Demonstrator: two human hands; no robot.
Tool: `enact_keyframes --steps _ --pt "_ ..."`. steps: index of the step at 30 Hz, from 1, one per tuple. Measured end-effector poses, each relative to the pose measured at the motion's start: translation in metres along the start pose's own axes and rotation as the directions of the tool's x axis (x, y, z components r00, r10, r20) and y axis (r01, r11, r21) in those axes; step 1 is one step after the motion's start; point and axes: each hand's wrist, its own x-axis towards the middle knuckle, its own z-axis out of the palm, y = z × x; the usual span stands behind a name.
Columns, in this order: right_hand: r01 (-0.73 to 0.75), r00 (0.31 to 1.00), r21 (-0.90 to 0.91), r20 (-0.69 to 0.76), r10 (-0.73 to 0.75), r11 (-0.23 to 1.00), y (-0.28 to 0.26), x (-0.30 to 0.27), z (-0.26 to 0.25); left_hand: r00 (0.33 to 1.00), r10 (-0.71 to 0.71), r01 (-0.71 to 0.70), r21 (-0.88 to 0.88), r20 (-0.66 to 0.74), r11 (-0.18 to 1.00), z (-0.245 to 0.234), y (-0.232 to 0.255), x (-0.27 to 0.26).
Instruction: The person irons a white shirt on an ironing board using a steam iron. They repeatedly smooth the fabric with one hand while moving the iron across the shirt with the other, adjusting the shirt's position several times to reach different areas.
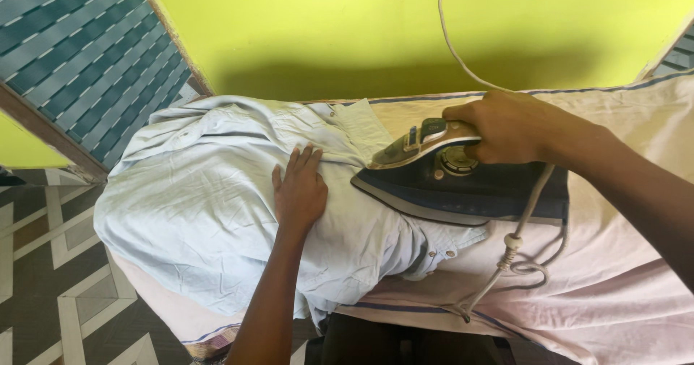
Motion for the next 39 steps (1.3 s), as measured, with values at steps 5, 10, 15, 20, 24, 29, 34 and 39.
enact_keyframes --steps 5,10,15,20,24,29,34,39 --pt "0.035 0.996 -0.011 -0.081 -0.036 0.999 -0.017 0.027 0.008 0.999 0.030 -0.031 -0.020 -0.031 0.999 -0.003 -0.002 -0.002" --pt "0.015 0.998 -0.010 -0.066 -0.015 1.000 -0.019 0.023 0.006 0.999 0.011 -0.013 -0.048 -0.036 0.999 -0.005 0.000 -0.003" --pt "-0.062 0.998 0.028 0.029 0.061 0.998 0.009 0.005 0.008 0.999 0.017 -0.019 -0.033 -0.037 0.999 -0.005 0.000 -0.004" --pt "-0.181 0.977 -0.103 0.094 0.190 0.978 0.054 -0.021 0.020 0.998 0.040 -0.040 -0.011 -0.058 0.999 -0.004 0.000 -0.005" --pt "-0.200 0.973 -0.168 0.086 0.216 0.965 0.067 -0.027 0.024 0.998 0.031 -0.031 -0.003 -0.058 1.000 -0.002 0.002 -0.006" --pt "-0.196 0.973 -0.135 0.092 0.210 0.971 0.035 -0.014 0.011 0.999 0.012 -0.012 0.003 -0.042 1.000 -0.002 0.004 -0.004" --pt "-0.114 0.993 -0.081 0.017 0.116 0.990 -0.007 0.015 0.006 1.000 -0.018 0.018 -0.002 -0.019 1.000 -0.006 0.007 -0.005" --pt "-0.105 0.983 -0.061 -0.155 0.094 0.993 -0.041 0.045 0.008 0.997 -0.075 0.076 -0.060 0.015 0.995 -0.011 0.008 -0.004"
